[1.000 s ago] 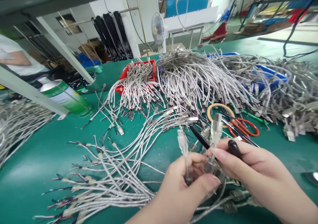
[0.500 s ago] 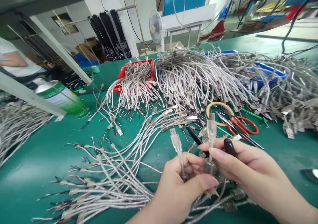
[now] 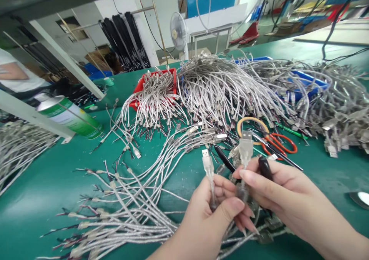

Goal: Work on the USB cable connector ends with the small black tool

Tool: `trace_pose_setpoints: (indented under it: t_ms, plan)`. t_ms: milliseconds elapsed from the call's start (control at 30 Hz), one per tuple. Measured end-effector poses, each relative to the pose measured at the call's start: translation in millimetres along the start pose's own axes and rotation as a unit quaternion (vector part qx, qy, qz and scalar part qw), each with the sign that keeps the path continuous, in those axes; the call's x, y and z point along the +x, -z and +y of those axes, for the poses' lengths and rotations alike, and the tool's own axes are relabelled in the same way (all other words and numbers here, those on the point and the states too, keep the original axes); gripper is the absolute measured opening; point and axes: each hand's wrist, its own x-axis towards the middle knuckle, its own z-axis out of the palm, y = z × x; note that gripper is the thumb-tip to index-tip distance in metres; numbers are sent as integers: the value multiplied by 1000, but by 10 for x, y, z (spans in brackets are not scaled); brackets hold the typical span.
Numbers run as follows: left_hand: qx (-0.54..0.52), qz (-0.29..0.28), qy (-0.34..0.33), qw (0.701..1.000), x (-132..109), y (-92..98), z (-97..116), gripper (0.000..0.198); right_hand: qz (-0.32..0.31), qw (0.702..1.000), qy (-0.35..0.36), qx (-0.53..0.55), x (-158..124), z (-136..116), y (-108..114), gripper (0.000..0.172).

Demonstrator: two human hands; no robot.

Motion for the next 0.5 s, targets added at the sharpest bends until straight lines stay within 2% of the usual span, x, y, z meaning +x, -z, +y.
trace_pose_setpoints:
  t_ms: [133, 300, 500]
  plan:
    - [16, -6, 5, 1000, -24, 9, 4, 50, -11, 1000, -3, 20, 6, 21, 0, 39]
    - [74, 10, -20, 997, -34, 61, 19, 43, 38, 999, 26, 27, 23, 72, 32, 40]
    - [14, 15, -18, 1000, 10, 59, 3, 42, 52, 997, 54, 29, 23, 122, 35, 43]
